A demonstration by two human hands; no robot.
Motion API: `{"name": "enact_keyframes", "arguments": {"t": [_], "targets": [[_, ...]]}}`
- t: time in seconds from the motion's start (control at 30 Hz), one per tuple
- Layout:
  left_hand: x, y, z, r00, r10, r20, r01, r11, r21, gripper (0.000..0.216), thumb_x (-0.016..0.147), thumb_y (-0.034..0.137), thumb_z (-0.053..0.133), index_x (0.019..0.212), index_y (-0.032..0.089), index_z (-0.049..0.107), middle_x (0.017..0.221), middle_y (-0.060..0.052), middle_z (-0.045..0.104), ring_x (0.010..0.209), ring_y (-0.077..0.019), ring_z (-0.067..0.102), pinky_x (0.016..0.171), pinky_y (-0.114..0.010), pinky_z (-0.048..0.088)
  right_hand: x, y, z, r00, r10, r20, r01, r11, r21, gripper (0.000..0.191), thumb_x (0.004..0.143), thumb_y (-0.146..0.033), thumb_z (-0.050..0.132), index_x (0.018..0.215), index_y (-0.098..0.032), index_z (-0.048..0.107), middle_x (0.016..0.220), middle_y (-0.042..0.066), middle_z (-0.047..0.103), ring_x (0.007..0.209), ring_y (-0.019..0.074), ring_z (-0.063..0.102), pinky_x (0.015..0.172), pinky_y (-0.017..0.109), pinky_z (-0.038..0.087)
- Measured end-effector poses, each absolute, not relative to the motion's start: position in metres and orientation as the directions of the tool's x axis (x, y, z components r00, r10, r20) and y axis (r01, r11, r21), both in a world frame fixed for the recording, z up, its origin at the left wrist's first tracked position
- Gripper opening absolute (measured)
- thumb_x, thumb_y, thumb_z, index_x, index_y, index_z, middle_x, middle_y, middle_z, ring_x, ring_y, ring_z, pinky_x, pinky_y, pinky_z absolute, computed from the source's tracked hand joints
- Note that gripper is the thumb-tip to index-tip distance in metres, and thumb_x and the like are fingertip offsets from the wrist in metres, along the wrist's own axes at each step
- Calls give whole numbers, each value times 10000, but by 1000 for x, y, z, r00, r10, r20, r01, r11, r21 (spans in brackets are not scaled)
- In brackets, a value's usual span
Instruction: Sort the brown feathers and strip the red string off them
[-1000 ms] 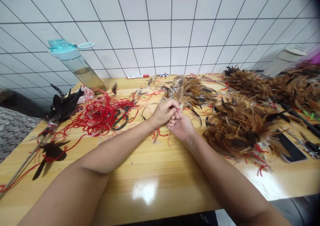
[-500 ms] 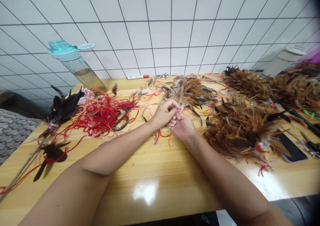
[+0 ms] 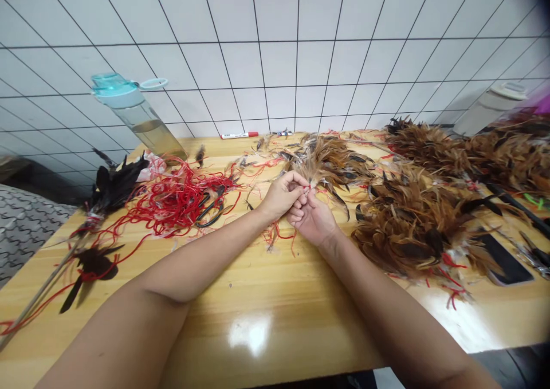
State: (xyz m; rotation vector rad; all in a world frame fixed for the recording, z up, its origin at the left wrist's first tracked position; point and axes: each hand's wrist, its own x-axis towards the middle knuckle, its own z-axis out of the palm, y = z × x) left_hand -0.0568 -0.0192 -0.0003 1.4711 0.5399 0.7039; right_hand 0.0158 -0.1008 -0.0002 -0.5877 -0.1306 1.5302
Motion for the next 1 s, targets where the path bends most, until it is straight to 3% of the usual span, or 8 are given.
{"name": "enact_keyframes", "arguments": {"t": [0.1, 0.2, 0.3, 0.37, 0.53, 0.67, 0.83, 1.0], "targets": [[-57, -12, -1, 680, 723, 122, -177, 0, 984, 176, 727, 237, 654, 838, 152, 546, 562, 66, 542, 434, -25, 479, 435, -134, 395, 17, -100, 0, 88, 941, -326, -847, -102, -522, 377, 949, -425, 392, 690, -177, 509, 568, -39, 459, 430, 63, 325, 419, 179, 286], [-57, -4, -1, 658, 735, 164, -238, -3, 971, 206, 674, 222, 700, 797, 135, 560, 680, 35, 591, 576, -36, 549, 570, -159, 451, 25, -98, -3, 319, 888, -331, -704, -12, -710, 208, 869, -316, 563, 713, -179, 545, 554, -57, 462, 431, 54, 314, 422, 177, 255], [-56, 2, 0, 651, 738, 180, -245, -21, 969, 212, 649, 213, 720, 768, 124, 569, 721, 25, 602, 658, -48, 567, 649, -173, 456, 41, -95, -9, 656, 746, -115, -325, 142, -935, 127, 779, -227, 641, 682, -177, 576, 543, -64, 446, 452, 59, 310, 439, 196, 236], [-56, 3, 1, 660, 733, 163, -234, -6, 972, 213, 645, 208, 724, 758, 122, 567, 710, 26, 604, 648, -51, 565, 654, -182, 452, 52, -95, -11, 754, 652, 77, -76, 203, -976, 57, 750, -190, 649, 716, -182, 603, 612, -39, 500, 531, 82, 398, 500, 212, 304], [-57, 1, 1, 725, 679, 119, -217, 61, 974, 230, 640, 203, 739, 771, 122, 568, 714, 16, 620, 651, -64, 584, 663, -198, 455, 62, -100, -7, 612, 674, 414, 388, 201, -900, 177, 757, -171, 629, 913, -240, 677, 658, -31, 468, 588, 125, 415, 590, 265, 344], [-59, 0, -1, 744, 659, 113, -217, 78, 973, 229, 638, 191, 746, 772, 124, 572, 705, 17, 611, 652, -65, 583, 649, -191, 446, 60, -104, -3, 439, 727, 529, 632, 169, -756, 152, 804, -189, 585, 887, -262, 689, 758, 8, 538, 701, 166, 492, 683, 297, 379], [-58, 0, -3, 758, 641, 119, -217, 76, 973, 243, 636, 207, 759, 772, 120, 578, 703, 14, 614, 632, -62, 576, 617, -183, 435, 62, -105, -3, 365, 775, 516, 770, 59, -635, 154, 840, -204, 533, 892, -225, 677, 847, 41, 581, 812, 188, 553, 722, 302, 420], [-57, -1, -4, 774, 621, 119, -221, 88, 971, 253, 636, 220, 766, 773, 121, 578, 696, 9, 621, 632, -68, 582, 611, -186, 440, 65, -105, -3, 348, 772, 533, 785, 71, -615, 177, 850, -194, 502, 882, -221, 675, 830, 39, 580, 801, 177, 564, 728, 288, 441]]}}
